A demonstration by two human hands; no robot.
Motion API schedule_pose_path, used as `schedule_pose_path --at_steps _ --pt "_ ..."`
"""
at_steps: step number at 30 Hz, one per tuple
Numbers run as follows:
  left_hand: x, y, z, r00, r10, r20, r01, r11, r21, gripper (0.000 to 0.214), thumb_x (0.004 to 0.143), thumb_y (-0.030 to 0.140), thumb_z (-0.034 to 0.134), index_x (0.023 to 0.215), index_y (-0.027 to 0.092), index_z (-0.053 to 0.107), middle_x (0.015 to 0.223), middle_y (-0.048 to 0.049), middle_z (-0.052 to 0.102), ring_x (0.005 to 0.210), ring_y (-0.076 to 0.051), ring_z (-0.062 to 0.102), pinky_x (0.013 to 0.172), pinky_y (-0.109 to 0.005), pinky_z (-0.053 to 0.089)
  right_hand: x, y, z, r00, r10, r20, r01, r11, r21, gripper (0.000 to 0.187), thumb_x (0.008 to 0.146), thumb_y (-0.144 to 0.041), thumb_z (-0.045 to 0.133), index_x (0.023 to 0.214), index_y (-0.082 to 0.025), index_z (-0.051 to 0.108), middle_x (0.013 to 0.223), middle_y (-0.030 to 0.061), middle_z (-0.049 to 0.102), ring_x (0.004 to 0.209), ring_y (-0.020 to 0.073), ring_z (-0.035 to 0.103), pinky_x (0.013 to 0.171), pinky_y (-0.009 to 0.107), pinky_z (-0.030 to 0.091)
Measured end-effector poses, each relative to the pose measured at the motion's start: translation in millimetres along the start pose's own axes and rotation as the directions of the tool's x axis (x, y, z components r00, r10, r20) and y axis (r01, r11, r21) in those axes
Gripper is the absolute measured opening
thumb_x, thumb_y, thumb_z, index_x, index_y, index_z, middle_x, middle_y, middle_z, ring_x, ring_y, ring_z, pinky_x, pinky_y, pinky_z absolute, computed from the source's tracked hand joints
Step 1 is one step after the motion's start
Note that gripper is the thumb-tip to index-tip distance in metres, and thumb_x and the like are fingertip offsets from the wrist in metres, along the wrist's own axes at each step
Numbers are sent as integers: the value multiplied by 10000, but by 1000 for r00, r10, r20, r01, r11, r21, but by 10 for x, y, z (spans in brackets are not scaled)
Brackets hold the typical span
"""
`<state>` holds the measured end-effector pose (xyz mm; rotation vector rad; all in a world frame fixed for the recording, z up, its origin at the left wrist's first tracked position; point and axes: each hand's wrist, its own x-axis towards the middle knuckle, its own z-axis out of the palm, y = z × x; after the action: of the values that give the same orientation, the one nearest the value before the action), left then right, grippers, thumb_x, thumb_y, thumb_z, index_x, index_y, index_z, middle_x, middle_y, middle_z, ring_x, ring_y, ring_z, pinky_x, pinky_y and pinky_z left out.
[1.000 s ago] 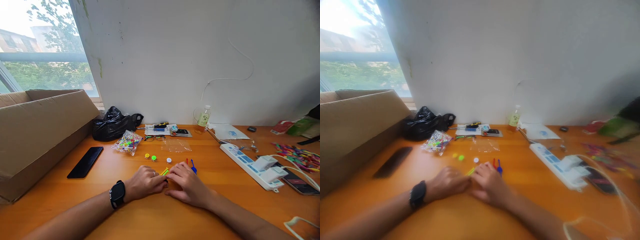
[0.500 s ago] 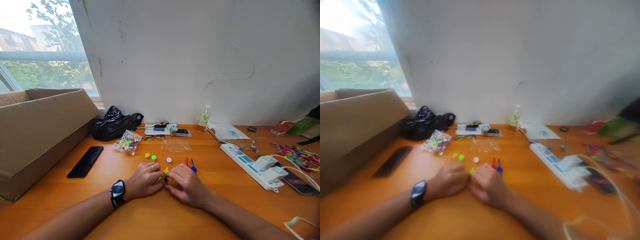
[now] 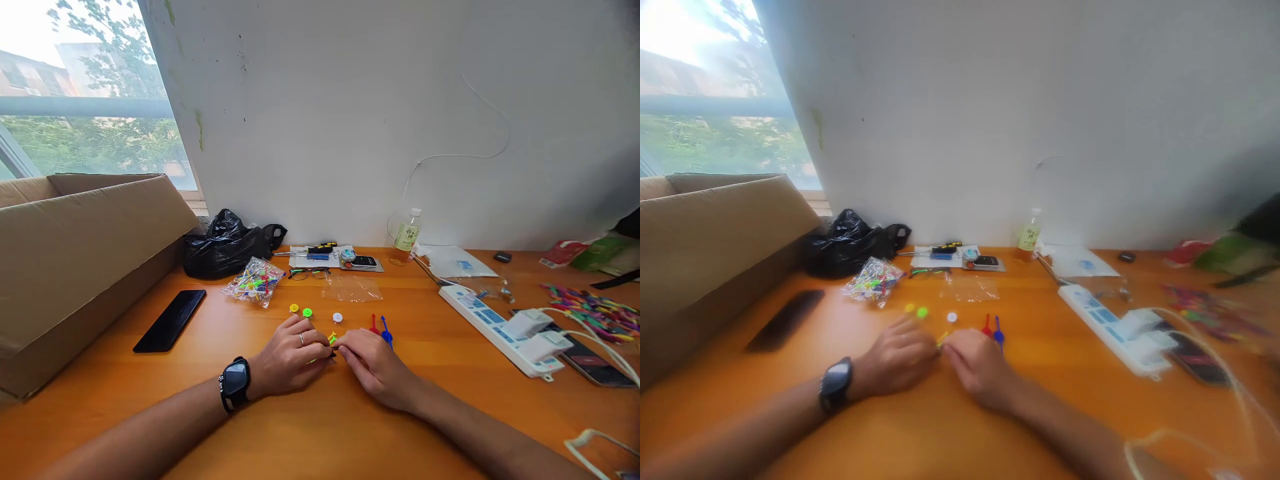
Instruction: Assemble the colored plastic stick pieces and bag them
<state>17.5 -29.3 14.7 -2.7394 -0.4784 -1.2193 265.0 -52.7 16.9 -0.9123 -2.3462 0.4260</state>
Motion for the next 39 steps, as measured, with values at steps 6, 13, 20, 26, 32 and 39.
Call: schedule_pose_path --at_steps 6,13,20,26,32,39 --pt "18 21 -5 999 30 14 -30 1000 -4 45 989 167 657 1017 202 664 868 -32 755 781 -179 612 788 -349 453 12 6 -2 982 156 106 -175 965 197 368 1157 -399 397 928 -200 605 840 22 615 753 178 537 693 296 412" --pt "19 48 -8 999 42 28 -40 996 -79 94 1007 127 599 1062 202 614 950 -62 766 799 -178 654 773 -320 504 18 78 7 951 250 181 -302 874 382 476 1110 -593 462 893 -193 601 821 8 564 779 181 498 730 299 419" --pt "16 111 -11 999 44 18 -41 988 -147 157 1011 103 575 1142 177 620 977 -90 769 803 -175 693 741 -277 548 20 139 15 936 244 253 -346 771 535 520 1044 -683 547 915 -185 630 881 28 611 875 208 552 813 323 446" --pt "26 132 -13 1000 16 21 -10 971 -239 90 1022 156 641 1110 176 638 919 -71 767 750 -155 700 703 -252 552 7 158 46 927 253 277 -368 755 543 532 1014 -698 591 890 -182 628 810 -2 551 772 171 482 724 295 386" --pt "7 122 -24 999 10 46 4 958 -287 150 1044 212 660 1192 189 642 1022 -96 782 877 -163 756 798 -242 595 13 135 -29 909 232 345 -405 683 608 524 995 -700 636 886 -188 625 725 -32 492 680 142 430 642 273 344" --pt "9 156 -46 994 50 94 -7 911 -413 139 1051 194 650 1178 163 695 1096 -132 781 908 -168 766 832 -237 612 -15 146 -99 881 152 448 -443 599 667 509 976 -671 698 877 -177 626 672 -48 485 601 113 410 574 257 309"
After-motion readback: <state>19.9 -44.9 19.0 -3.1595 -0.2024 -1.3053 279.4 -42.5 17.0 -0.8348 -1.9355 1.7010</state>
